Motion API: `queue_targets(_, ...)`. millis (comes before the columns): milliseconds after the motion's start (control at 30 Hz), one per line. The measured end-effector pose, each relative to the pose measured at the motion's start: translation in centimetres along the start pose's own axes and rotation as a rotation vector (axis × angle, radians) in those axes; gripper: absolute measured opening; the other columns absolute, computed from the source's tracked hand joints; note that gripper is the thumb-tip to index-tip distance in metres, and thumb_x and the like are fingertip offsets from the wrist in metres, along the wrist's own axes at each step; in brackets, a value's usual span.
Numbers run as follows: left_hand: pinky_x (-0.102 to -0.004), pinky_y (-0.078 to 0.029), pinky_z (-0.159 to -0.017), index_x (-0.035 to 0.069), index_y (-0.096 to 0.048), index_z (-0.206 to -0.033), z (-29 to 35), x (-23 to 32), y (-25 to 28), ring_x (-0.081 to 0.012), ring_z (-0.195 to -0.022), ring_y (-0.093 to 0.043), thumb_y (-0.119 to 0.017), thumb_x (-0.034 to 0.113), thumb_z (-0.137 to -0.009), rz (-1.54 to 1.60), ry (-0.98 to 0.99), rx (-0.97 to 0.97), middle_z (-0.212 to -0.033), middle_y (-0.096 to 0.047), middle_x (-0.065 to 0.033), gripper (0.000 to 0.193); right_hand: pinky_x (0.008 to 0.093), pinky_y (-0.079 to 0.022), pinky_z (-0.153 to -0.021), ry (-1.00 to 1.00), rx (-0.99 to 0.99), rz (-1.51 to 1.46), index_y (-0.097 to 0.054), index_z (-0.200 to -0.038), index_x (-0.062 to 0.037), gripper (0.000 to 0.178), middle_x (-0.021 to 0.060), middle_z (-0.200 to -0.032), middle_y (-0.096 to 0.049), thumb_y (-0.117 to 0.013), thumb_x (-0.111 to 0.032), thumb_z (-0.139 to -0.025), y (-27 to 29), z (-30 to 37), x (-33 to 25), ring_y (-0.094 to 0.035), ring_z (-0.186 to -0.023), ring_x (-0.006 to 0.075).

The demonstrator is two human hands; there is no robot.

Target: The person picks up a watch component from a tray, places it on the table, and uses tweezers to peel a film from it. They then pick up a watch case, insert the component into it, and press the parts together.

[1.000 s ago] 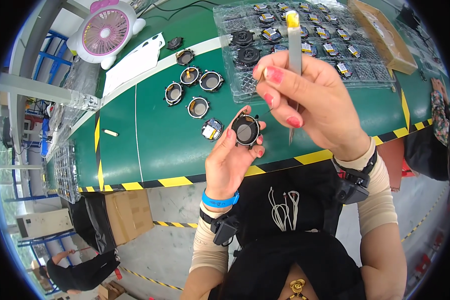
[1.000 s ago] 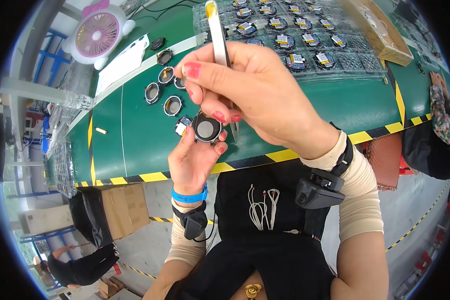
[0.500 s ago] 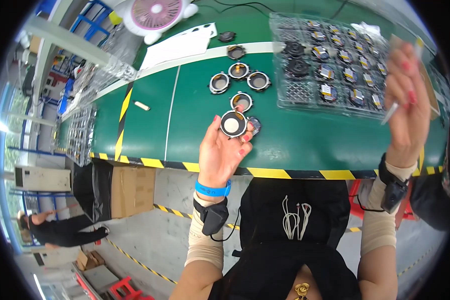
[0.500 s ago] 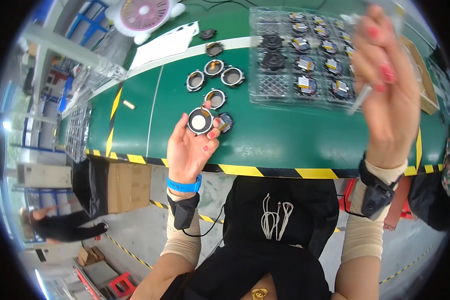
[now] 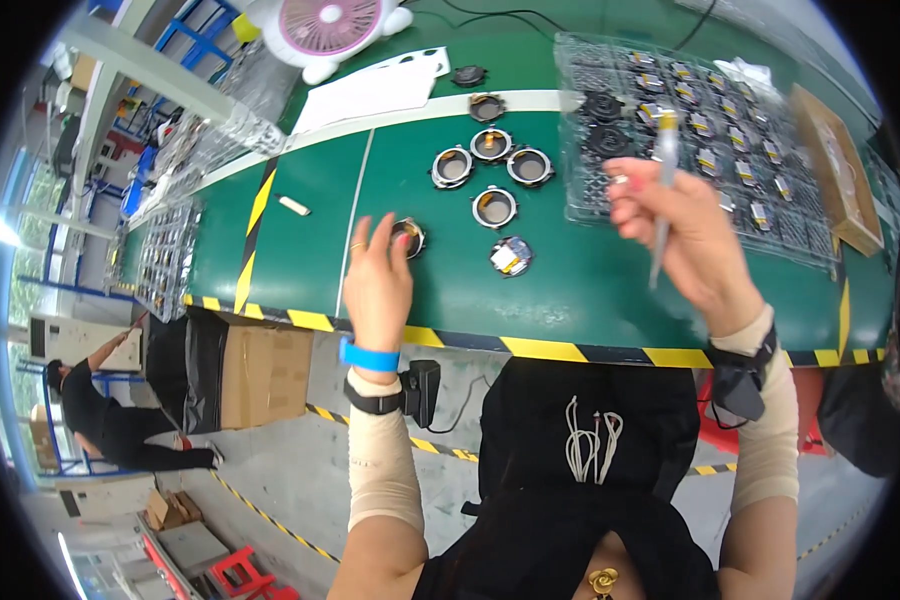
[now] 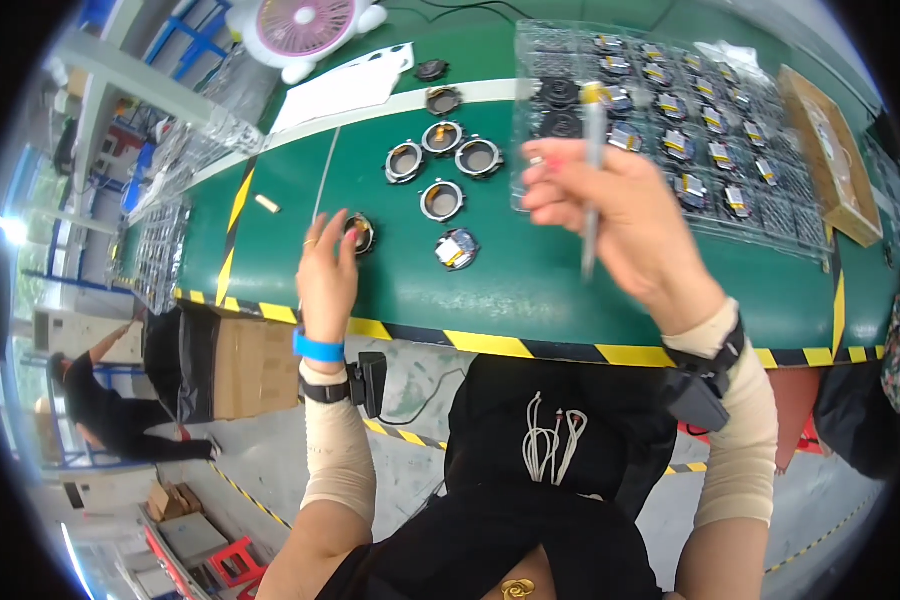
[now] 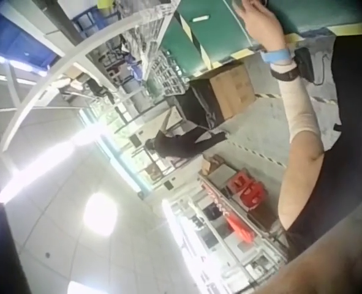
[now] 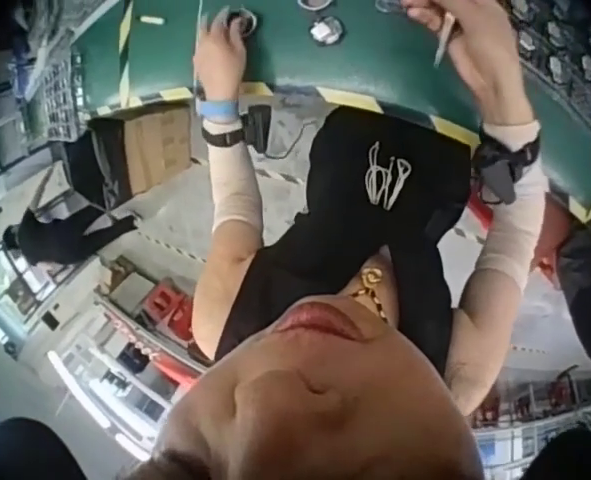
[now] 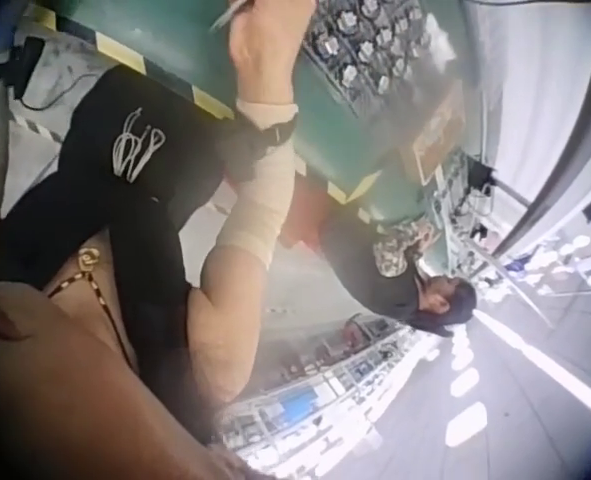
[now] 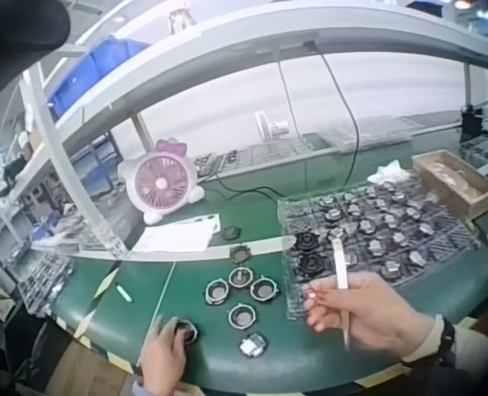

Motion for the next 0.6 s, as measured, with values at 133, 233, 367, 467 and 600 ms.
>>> queue_targets(133,-0.0282,-0.049,-0.066,0.003,-0.048,-0.116,2.6,6.0,1.3,-0.0166,-0.086,-0.059,-0.056,0.010,-0.082,-0.625,-0.399,0.350,-0.105,-0.057,-0.0135,0.036,0.0234,-0.052,-0.064,-0.070,-0.028,-0.070,-0.052,-0.104,0.0083,0.023,0.0130,-0.089,-0.059,-0.051,-0.004,-0.085,-0.9,-0.3,2.0,-0.061,-0.072,0.0156)
queue_targets(233,-0.0276,-0.048,-0.067,0.003,-0.048,-0.116,3.8,7.6,-3.8,-0.0162,-0.085,-0.059,-0.059,0.008,-0.080,0.342,-0.160,-0.164,-0.106,-0.056,-0.0130,0.038,0.0250,-0.052,-0.065,-0.115,-0.064,-0.100,-0.052,-0.102,0.0083,0.021,0.0143,-0.090,-0.059,-0.051,-0.004,-0.085,-1.7,0.1,3.2,-0.062,-0.075,0.0179)
queue_targets(367,-0.0269,-0.048,-0.066,0.002,-0.049,-0.114,4.8,8.8,-7.8,-0.0152,-0.080,-0.060,-0.062,0.005,-0.078,0.745,-0.115,-0.379,-0.105,-0.057,-0.0119,0.039,0.0259,-0.053,-0.067,-0.134,-0.129,-0.064,-0.053,-0.100,0.0080,0.019,0.0147,-0.091,-0.059,-0.050,-0.004,-0.086,-3.0,0.9,4.1,-0.062,-0.078,0.0196)
queue_targets(467,-0.0266,-0.048,-0.063,0.001,-0.054,-0.105,4.8,9.2,-7.7,-0.0159,-0.073,-0.061,-0.063,0.001,-0.076,0.578,-0.206,-0.265,-0.095,-0.061,-0.0106,0.030,0.0263,-0.053,-0.069,-0.085,-0.135,0.014,-0.054,-0.100,0.0073,0.018,0.0142,-0.092,-0.059,-0.050,-0.005,-0.086,-3.1,1.3,4.3,-0.062,-0.080,0.0201)
queue_targets(600,-0.0259,-0.048,-0.060,0.000,-0.058,-0.092,5.5,11.1,-6.5,-0.0183,-0.069,-0.062,-0.064,-0.003,-0.072,0.222,-0.507,-0.013,-0.081,-0.063,-0.0094,0.021,0.0268,-0.053,-0.071,0.014,-0.108,0.114,-0.054,-0.099,0.0070,0.018,0.0134,-0.093,-0.059,-0.049,-0.006,-0.087,-2.3,1.8,4.0,-0.062,-0.083,0.0198)
Point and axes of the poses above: each hand's wrist, its own z-axis away from the middle knuckle, its own y-axis out of the back of the hand, x = y × z, the point moved 9 cm from there along -z, towards the middle knuckle
